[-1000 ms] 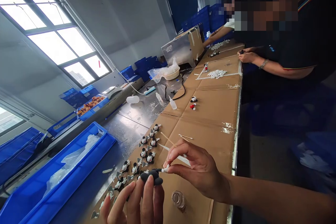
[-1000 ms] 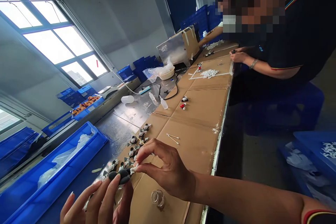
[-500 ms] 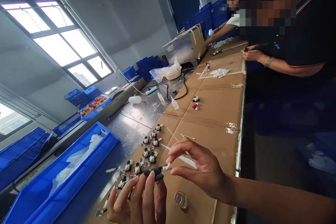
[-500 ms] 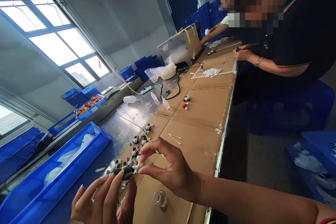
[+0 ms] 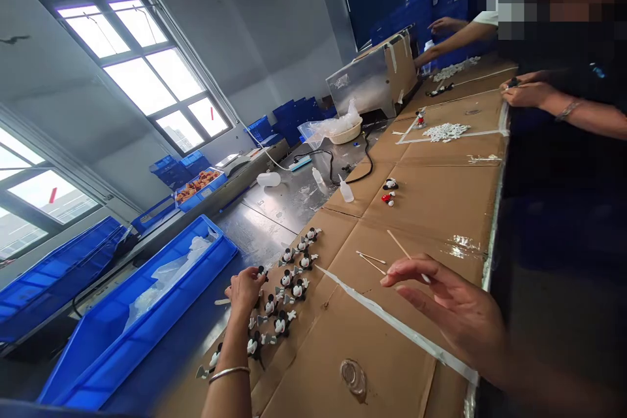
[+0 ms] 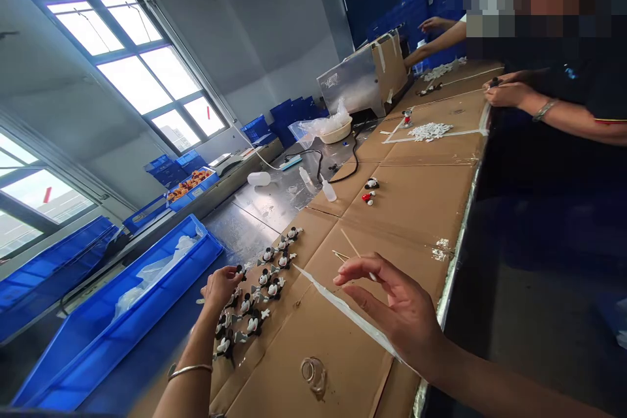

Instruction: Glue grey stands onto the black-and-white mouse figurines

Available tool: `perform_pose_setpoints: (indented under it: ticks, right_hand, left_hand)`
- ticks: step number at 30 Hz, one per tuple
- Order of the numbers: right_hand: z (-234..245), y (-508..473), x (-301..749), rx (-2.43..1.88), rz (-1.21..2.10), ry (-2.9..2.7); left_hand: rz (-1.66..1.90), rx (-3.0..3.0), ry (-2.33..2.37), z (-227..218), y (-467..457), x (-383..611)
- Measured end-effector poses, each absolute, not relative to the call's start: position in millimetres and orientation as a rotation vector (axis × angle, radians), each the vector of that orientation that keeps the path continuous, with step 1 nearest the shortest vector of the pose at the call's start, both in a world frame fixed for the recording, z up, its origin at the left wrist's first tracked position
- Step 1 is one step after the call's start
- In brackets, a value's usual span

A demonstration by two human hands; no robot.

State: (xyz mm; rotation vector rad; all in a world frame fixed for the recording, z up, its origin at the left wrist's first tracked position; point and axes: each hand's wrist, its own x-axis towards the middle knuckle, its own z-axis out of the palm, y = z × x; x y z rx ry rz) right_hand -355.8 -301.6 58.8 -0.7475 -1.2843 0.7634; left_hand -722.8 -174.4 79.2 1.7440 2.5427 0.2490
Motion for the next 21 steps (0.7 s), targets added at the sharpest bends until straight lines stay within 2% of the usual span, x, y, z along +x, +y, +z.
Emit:
perform_pose_setpoints:
  ticks: [10, 15, 21]
  right_hand:
    - [47, -292, -346, -0.859, 0.753, -1.272]
    - [49, -293, -349, -0.851, 0.779, -1.249]
    - [45, -290, -347, -0.838, 0.744, -1.237]
  left_hand:
    - [0.103, 1.647, 2.444, 60, -151, -723]
    - [0.17, 1.602, 2.412, 66, -155, -731]
    - [0.397, 1.615, 2.533, 93, -172, -742]
